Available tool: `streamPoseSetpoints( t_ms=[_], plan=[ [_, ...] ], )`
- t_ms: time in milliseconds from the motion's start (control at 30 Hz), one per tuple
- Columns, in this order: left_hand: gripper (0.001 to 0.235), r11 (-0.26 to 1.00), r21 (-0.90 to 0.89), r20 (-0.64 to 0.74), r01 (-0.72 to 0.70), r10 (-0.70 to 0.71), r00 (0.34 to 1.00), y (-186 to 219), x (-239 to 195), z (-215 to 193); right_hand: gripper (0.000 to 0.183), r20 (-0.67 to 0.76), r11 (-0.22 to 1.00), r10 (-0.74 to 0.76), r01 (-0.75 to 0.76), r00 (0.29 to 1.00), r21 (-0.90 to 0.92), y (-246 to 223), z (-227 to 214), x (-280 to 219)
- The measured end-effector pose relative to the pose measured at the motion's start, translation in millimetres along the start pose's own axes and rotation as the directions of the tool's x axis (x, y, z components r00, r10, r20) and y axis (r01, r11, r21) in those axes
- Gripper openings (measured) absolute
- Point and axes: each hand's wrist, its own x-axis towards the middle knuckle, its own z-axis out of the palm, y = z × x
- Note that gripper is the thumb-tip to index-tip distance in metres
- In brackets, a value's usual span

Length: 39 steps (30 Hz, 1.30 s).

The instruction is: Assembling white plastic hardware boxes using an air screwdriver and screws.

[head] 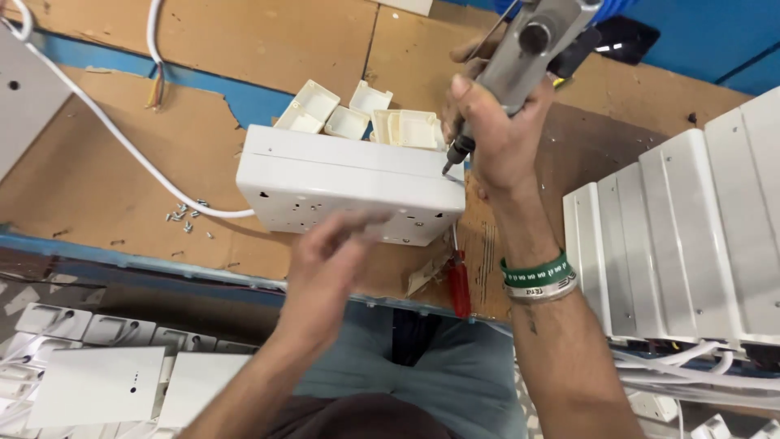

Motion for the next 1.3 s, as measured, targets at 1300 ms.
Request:
streamPoseSetpoints(
  t_ms=[1300],
  plan=[
    [0.014, 0.968, -0.145, 0.111, -0.207, 0.224, 0.968, -113.0, -11.7, -21.7, 0.046, 0.711, 0.657, -0.235, -0.431, 0.663, 0.619, 47.1, -74.8, -84.2]
  ],
)
